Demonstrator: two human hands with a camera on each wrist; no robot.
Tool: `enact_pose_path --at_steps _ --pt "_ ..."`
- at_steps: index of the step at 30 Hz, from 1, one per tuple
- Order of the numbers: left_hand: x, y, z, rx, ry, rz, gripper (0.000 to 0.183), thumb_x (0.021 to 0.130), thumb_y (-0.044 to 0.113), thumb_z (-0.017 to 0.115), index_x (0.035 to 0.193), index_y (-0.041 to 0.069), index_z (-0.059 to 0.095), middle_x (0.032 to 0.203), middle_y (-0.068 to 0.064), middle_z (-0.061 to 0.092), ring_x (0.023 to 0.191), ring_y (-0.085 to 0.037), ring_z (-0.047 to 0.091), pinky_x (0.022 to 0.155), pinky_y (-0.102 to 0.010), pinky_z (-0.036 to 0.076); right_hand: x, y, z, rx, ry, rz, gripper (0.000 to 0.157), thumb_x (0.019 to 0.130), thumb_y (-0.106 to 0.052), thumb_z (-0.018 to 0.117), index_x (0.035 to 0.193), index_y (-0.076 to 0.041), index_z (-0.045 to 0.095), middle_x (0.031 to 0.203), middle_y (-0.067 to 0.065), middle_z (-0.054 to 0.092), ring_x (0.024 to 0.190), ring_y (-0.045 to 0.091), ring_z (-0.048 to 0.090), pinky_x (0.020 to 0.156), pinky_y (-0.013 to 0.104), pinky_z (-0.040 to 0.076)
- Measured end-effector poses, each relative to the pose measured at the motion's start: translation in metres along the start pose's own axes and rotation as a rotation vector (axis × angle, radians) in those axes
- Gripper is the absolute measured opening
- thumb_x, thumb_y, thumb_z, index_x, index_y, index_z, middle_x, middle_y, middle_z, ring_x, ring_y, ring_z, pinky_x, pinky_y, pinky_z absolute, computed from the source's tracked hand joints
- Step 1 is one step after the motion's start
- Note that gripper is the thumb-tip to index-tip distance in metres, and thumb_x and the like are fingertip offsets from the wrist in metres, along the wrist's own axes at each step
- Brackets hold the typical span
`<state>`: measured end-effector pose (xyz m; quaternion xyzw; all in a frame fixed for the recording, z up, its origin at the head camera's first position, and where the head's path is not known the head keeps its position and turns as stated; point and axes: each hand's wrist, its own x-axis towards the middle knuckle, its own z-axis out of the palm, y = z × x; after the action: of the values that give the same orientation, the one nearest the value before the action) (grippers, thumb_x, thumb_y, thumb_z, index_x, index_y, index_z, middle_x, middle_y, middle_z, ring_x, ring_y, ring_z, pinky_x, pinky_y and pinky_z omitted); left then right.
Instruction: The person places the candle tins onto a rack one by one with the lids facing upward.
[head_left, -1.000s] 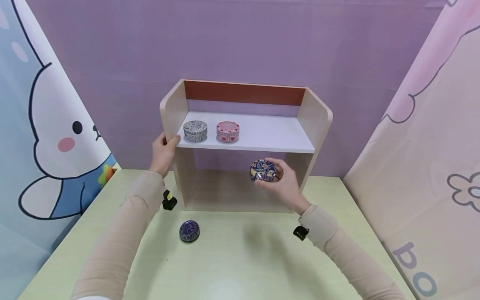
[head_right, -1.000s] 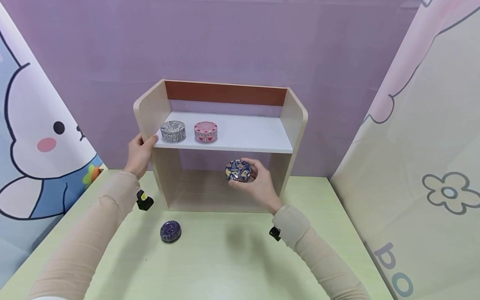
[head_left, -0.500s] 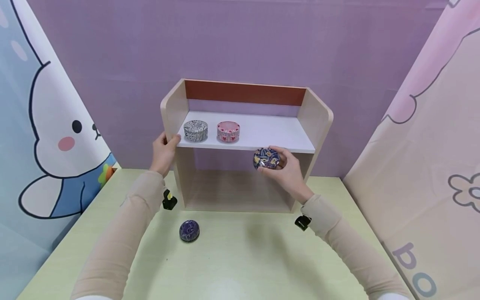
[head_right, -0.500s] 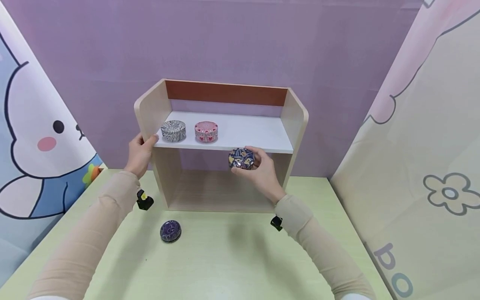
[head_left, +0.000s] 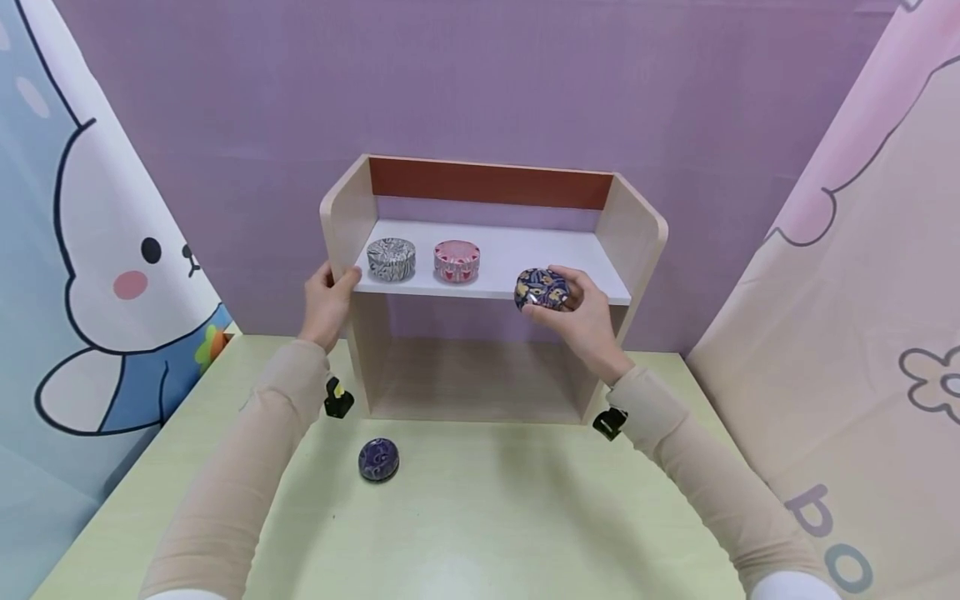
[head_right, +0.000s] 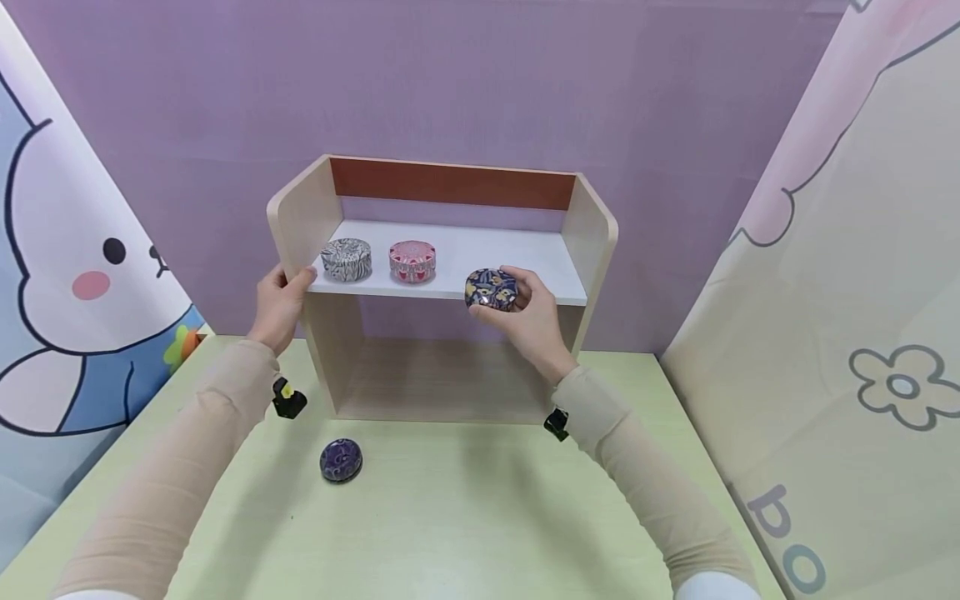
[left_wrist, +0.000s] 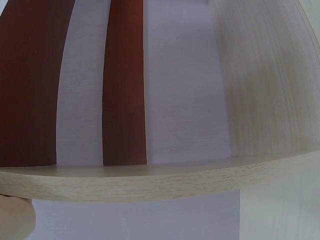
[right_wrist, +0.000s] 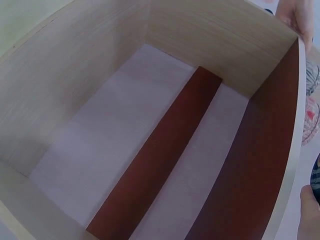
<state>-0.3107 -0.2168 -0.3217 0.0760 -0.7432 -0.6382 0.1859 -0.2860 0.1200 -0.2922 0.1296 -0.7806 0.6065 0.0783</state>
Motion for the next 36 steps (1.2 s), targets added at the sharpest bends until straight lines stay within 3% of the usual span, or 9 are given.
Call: enact_pose_path --at_steps 7,20,27,33,36 --pt "-0.001 0.001 -0.001 -0.012 -0.013 -0.017 0.043 0.091 0.031 0.05 0.127 0.007 0.048 0.126 -0.009 0.047 0.11 -0.018 0.042 0.099 -0.037 0.034 0.006 -0.005 -0.001 -0.026 -0.019 0.017 0.071 0.07 -0.022 0.079 0.132 -0.013 0.045 0.123 0.007 0.058 0.103 0.016 0.056 0.083 0.022 0.047" --pt "-0.002 0.0 0.001 -0.007 0.014 0.002 0.032 0.09 0.03 0.051 0.112 0.007 0.052 0.112 -0.006 0.051 0.1 -0.014 0.044 0.087 -0.028 0.036 0.02 -0.013 0.0 -0.046 0.034 0.024 0.073 0.069 -0.024 0.08 0.132 -0.014 0.045 0.122 0.007 0.058 0.101 0.015 0.055 0.082 0.024 0.046" --pt "-0.002 0.0 0.001 -0.004 0.005 -0.011 0.04 0.091 0.03 0.05 0.122 0.005 0.05 0.119 -0.007 0.049 0.106 -0.016 0.043 0.094 -0.033 0.035 0.029 -0.015 0.0 -0.044 0.027 0.034 0.073 0.07 -0.031 0.078 0.132 -0.016 0.043 0.125 0.005 0.056 0.107 0.015 0.053 0.09 0.03 0.045" --pt "-0.001 -0.001 0.001 -0.005 0.025 0.014 0.027 0.09 0.028 0.051 0.108 0.008 0.053 0.104 -0.002 0.051 0.096 -0.012 0.045 0.085 -0.026 0.036 0.035 -0.015 0.001 -0.035 0.014 0.025 0.073 0.072 -0.029 0.077 0.133 -0.013 0.042 0.125 0.007 0.055 0.107 0.016 0.053 0.09 0.03 0.045" --pt "-0.001 -0.001 0.001 -0.011 0.033 0.02 0.028 0.089 0.027 0.052 0.109 0.007 0.054 0.101 -0.001 0.051 0.093 -0.011 0.045 0.082 -0.025 0.036 0.038 -0.014 0.003 -0.041 0.014 0.025 0.073 0.072 -0.029 0.078 0.133 -0.013 0.042 0.125 0.007 0.056 0.107 0.016 0.053 0.09 0.03 0.044"
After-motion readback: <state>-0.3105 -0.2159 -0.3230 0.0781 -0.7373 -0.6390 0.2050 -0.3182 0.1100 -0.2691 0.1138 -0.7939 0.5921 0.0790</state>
